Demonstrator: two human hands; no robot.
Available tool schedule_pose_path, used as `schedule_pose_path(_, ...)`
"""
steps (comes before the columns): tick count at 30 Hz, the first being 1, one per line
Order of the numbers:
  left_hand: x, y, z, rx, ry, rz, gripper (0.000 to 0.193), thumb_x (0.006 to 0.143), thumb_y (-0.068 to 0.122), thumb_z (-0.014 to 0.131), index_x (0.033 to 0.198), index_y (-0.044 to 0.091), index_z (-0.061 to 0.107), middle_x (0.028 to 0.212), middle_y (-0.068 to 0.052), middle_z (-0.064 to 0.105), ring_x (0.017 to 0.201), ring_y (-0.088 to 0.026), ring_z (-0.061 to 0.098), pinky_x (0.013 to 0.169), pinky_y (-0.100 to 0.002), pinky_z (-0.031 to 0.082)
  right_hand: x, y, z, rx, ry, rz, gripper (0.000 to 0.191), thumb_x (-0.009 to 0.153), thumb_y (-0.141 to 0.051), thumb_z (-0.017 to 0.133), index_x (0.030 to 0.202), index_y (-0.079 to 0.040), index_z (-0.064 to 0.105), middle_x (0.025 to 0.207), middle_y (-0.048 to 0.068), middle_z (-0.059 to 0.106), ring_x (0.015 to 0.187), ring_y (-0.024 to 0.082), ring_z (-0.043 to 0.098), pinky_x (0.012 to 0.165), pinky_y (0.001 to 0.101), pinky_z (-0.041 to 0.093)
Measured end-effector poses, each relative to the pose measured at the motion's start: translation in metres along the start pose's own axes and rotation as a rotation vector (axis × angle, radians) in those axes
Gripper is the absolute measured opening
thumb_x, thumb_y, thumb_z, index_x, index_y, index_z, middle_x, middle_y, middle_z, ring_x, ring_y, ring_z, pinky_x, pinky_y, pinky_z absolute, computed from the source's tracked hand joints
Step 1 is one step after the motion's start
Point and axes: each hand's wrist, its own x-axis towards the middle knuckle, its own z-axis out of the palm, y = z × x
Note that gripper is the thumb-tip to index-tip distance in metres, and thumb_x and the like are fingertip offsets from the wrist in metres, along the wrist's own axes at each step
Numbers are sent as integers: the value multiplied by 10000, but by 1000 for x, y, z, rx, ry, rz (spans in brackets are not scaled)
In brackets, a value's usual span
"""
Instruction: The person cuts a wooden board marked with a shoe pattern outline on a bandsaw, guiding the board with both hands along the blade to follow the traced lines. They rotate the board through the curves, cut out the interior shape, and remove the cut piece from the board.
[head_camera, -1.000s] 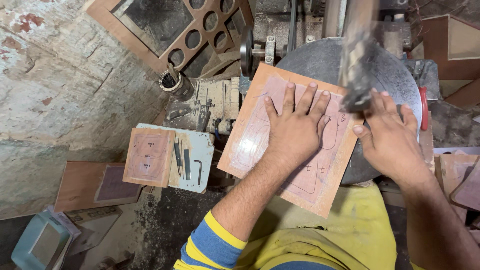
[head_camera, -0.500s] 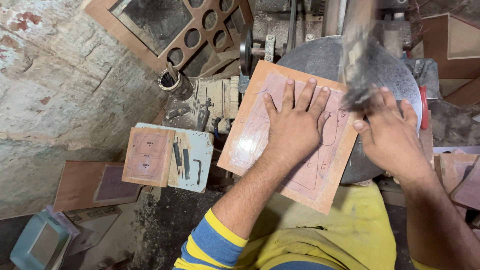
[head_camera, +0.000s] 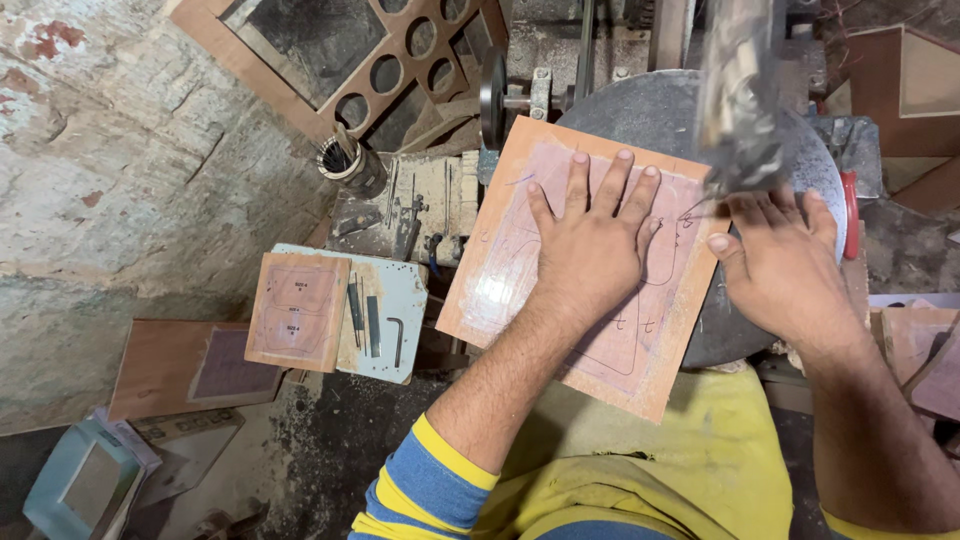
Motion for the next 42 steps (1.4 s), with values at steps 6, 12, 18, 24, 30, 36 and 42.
schedule_pose_path(6, 2, 0, -1, -3, -9, -10, 537, 1024, 411, 490, 1539, 269, 449, 1668, -62, 302, 1553, -425, 209, 1143, -836, 83, 3, 0, -1, 5, 4, -13, 497, 1036, -328, 486, 1435, -38, 546, 1547, 217, 477, 1557, 366, 321, 1239, 639, 172)
schedule_pose_path(12, 5, 1, -3, 2, -28, -5, 540, 1018, 409, 482, 1538, 271, 441, 1664, -62, 287, 1547, -422, 197, 1136, -834, 78, 4, 1, 0, 13, 74, -86, 502, 1062, -321, 468, 1456, -13, 515, 1583, 257, 452, 1556, 387, 296, 1211, 648, 162)
schedule_pose_path(18, 7, 1, -5, 2, -38, -14, 534, 1026, 413, 472, 1540, 272, 436, 1668, -60, 289, 1548, -421, 197, 1143, -829, 77, 5, 0, -2, 170, 116, -52, 660, 1025, -312, 493, 1578, 35, 393, 1557, 288, 429, 1540, 394, 301, 1198, 664, 162)
schedule_pose_path(24, 8, 1, -3, -1, -11, -13, 533, 1027, 413, 473, 1540, 269, 445, 1668, -60, 299, 1552, -423, 202, 1140, -833, 91, 8, -3, -8, 163, 115, -64, 625, 950, -251, 519, 1503, 29, 437, 1579, 269, 450, 1531, 396, 329, 1190, 664, 182)
schedule_pose_path(30, 10, 0, -1, -6, 13, -12, 542, 1020, 423, 495, 1538, 269, 446, 1667, -60, 297, 1552, -426, 200, 1142, -840, 91, 11, -1, -8, 192, 161, -89, 678, 891, -215, 515, 1514, 33, 413, 1577, 249, 435, 1517, 389, 332, 1180, 685, 185)
schedule_pose_path(36, 12, 0, 0, -9, 9, -11, 546, 1022, 426, 508, 1544, 281, 439, 1678, -52, 295, 1561, -419, 200, 1145, -842, 90, 11, 4, -4, 190, 112, -8, 625, 972, -262, 541, 1531, -16, 408, 1456, 269, 490, 1556, 368, 319, 1220, 661, 184)
schedule_pose_path(42, 17, -2, -1, -6, 5, 2, 551, 1017, 426, 501, 1542, 274, 430, 1666, -57, 290, 1550, -418, 199, 1136, -843, 85, 14, 8, -1, 50, 22, 7, 349, 1017, -273, 549, 1323, -122, 621, 1499, 233, 540, 1596, 346, 297, 1246, 621, 154)
